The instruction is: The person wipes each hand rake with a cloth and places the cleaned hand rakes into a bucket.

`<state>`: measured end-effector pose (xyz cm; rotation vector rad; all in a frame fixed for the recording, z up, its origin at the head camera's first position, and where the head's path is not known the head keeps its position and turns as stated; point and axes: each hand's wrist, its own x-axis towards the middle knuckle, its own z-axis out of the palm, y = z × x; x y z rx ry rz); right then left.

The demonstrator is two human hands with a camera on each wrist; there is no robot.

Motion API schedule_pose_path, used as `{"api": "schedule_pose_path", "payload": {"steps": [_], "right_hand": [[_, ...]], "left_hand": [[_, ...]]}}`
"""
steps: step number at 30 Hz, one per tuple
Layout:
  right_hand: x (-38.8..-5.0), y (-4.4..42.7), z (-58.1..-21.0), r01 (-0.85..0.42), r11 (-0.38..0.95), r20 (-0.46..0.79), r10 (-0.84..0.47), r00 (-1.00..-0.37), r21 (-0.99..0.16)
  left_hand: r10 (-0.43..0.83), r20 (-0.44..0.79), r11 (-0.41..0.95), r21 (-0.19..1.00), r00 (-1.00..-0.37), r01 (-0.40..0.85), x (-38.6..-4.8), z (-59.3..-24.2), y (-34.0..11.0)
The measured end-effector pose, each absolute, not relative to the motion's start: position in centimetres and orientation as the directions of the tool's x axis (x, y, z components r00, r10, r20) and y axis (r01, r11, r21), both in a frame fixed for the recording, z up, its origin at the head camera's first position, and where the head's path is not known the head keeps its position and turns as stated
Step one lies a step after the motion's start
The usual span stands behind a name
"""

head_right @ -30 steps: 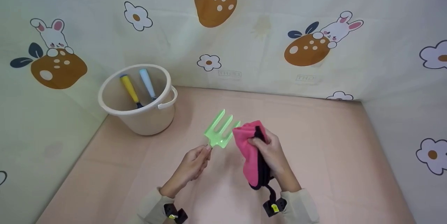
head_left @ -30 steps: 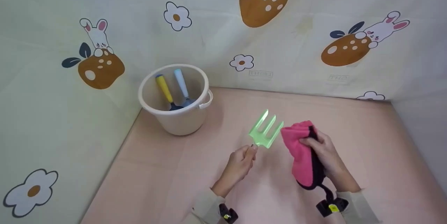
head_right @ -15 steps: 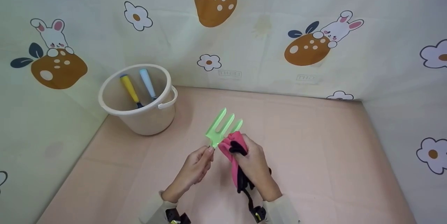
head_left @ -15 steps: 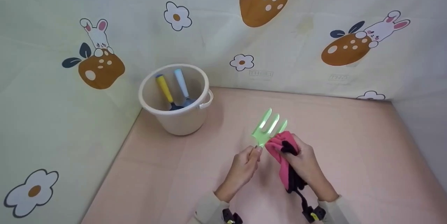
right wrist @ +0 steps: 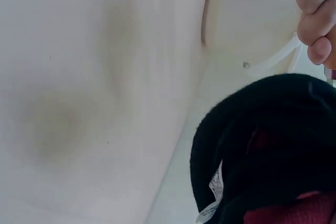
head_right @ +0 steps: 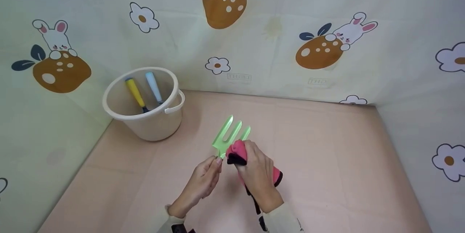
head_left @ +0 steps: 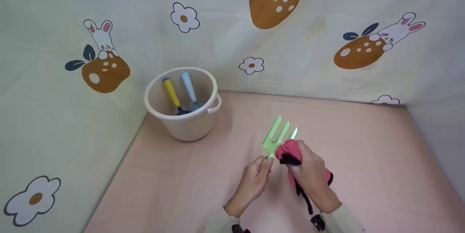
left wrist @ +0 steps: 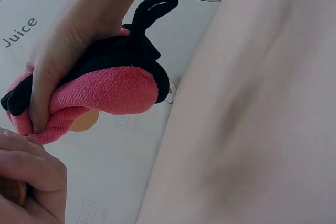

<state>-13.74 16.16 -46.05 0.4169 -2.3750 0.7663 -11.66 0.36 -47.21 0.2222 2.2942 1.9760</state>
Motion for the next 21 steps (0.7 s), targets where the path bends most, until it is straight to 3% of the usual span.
{"api": "schedule_pose_path", "payload": {"steps": [7, 14, 21], "right_hand": [[-13.7, 16.0, -45.7, -0.402, 0.805, 0.557, -0.109, -0.824, -0.437], [-14.8, 16.9, -45.0, -0.303, 0.827, 0.502, -0.029, -0.864, -0.473], [-15.7, 18.1, -44.4, -0.256, 0.84, 0.484, 0.008, -0.875, -0.478]], "left_hand": [[0.178, 0.001, 0.141, 0.99, -0.984, 0.027, -11.4, -47.5, 0.1], [0.23, -0.054, 0.185, 0.983, -0.972, -0.011, -11.3, -47.8, -0.1], [0.262, -0.099, 0.206, 0.978, -0.96, -0.045, -11.3, -47.9, -0.1]]}}
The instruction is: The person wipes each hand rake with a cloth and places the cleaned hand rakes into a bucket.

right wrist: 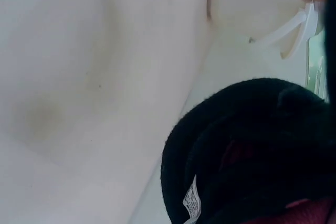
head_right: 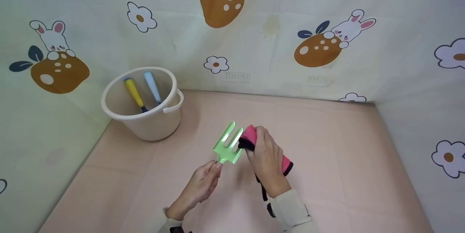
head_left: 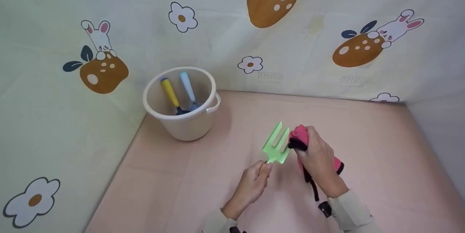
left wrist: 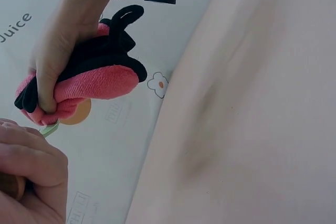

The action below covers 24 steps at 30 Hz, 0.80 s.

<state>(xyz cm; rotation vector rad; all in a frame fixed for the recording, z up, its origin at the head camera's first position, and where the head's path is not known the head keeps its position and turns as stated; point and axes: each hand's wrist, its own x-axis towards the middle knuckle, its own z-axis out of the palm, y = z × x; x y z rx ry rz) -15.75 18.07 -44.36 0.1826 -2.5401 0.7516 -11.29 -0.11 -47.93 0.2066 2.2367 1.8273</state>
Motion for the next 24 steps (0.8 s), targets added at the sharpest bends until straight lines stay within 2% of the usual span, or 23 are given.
{"api": "schedule_pose_path", "payload": {"steps": [8, 17, 21, 24], "right_hand": [[-16.5, 19.4, -44.6, -0.274, 0.846, 0.525, 0.009, -0.851, -0.458], [-16.6, 21.3, -43.9, -0.163, 0.863, 0.42, 0.062, -0.905, -0.478], [-16.0, 20.7, -43.5, -0.197, 0.827, 0.417, 0.049, -0.908, -0.527], [-15.4, 20.0, -43.4, -0.278, 0.793, 0.464, 0.007, -0.886, -0.542]], "left_hand": [[0.277, -0.146, 0.186, 0.978, -0.95, -0.097, -11.1, -48.2, -0.3], [0.252, -0.193, 0.148, 0.976, -0.948, -0.16, -10.8, -48.9, -1.1], [0.251, -0.207, 0.14, 0.974, -0.946, -0.177, -10.9, -48.9, -1.1], [0.249, -0.206, 0.13, 0.975, -0.946, -0.179, -11.0, -48.9, -1.0]]}}
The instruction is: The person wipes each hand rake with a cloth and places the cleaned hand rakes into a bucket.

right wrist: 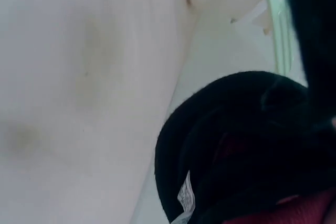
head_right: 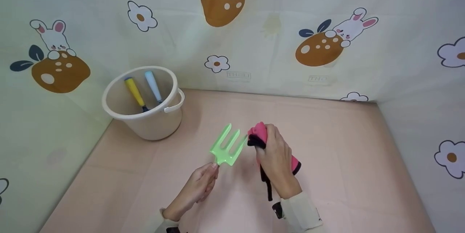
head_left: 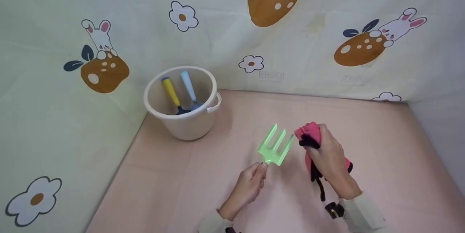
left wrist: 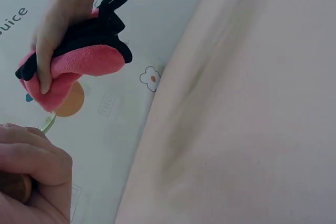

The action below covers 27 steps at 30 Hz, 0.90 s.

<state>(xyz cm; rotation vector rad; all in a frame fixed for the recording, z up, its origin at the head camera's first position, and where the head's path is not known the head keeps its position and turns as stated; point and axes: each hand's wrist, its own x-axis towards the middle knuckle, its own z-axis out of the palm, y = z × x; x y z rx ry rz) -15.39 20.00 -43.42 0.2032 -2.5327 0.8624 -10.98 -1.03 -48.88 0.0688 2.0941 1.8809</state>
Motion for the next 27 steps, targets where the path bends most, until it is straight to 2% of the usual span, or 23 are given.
{"api": "schedule_pose_path", "payload": {"steps": [6, 11, 18, 27], "right_hand": [[-14.0, 18.1, -43.8, -0.487, 0.74, 0.579, -0.163, -0.799, -0.464], [-13.1, 16.8, -44.0, -0.583, 0.711, 0.604, -0.279, -0.747, -0.392], [-12.6, 16.0, -44.5, -0.601, 0.719, 0.591, -0.33, -0.736, -0.348], [-12.7, 15.4, -45.0, -0.533, 0.765, 0.557, -0.281, -0.782, -0.361]], "left_hand": [[0.257, -0.186, 0.104, 0.981, -0.948, -0.165, -11.1, -48.7, -0.7], [0.255, -0.151, 0.102, 0.986, -0.955, -0.129, -11.0, -48.4, -0.5], [0.252, -0.114, 0.101, 0.991, -0.961, -0.091, -11.0, -48.0, -0.3], [0.248, -0.031, 0.182, 0.983, -0.968, 0.016, -10.7, -47.1, -0.1]]}}
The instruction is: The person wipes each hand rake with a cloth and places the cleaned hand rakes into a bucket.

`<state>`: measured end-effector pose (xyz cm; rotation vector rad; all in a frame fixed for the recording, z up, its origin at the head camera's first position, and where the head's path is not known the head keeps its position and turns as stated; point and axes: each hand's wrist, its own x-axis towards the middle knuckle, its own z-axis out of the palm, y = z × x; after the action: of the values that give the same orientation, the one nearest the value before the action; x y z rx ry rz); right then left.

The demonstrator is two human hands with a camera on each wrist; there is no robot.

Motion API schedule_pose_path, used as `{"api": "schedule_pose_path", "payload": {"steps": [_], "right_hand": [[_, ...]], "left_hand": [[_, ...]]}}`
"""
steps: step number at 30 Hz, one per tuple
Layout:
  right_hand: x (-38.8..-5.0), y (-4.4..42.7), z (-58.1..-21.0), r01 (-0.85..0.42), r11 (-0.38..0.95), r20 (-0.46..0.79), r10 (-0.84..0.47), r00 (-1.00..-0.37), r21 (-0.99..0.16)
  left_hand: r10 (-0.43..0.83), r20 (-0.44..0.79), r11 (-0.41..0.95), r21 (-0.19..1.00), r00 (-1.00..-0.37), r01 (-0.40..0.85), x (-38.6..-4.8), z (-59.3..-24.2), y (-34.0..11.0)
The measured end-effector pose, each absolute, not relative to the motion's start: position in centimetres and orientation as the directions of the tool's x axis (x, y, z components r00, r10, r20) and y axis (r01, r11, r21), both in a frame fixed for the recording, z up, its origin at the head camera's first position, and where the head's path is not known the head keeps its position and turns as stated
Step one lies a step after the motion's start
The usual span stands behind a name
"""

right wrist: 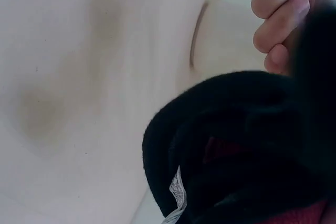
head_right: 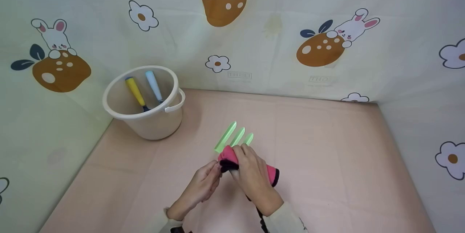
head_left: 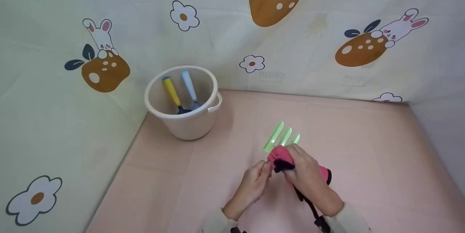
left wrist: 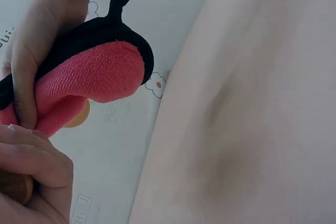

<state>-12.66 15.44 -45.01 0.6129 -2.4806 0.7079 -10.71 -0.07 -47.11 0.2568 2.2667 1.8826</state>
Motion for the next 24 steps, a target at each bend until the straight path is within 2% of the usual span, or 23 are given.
{"api": "schedule_pose_path", "payload": {"steps": [5, 10, 13, 18, 24], "right_hand": [[-12.8, 14.9, -44.7, -0.473, 0.808, 0.546, -0.234, -0.805, -0.351], [-13.0, 14.7, -44.3, -0.412, 0.845, 0.514, -0.199, -0.834, -0.342], [-13.2, 14.8, -44.1, -0.376, 0.856, 0.492, -0.171, -0.853, -0.354], [-13.5, 15.2, -43.8, -0.327, 0.859, 0.445, -0.134, -0.886, -0.394], [-13.9, 15.3, -43.2, -0.278, 0.847, 0.389, -0.093, -0.916, -0.452]], "left_hand": [[0.246, 0.018, 0.182, 0.981, -0.969, 0.065, -10.2, -45.2, -0.1], [0.232, 0.04, 0.17, 0.982, -0.972, 0.081, -10.6, -47.0, 0.0], [0.245, 0.003, 0.185, 0.982, -0.97, 0.05, -11.0, -48.2, -0.1], [0.275, -0.092, 0.22, 0.975, -0.957, -0.031, -11.1, -48.4, -0.3], [0.275, -0.061, 0.222, 0.975, -0.959, 0.002, -11.2, -48.2, -0.4]]}}
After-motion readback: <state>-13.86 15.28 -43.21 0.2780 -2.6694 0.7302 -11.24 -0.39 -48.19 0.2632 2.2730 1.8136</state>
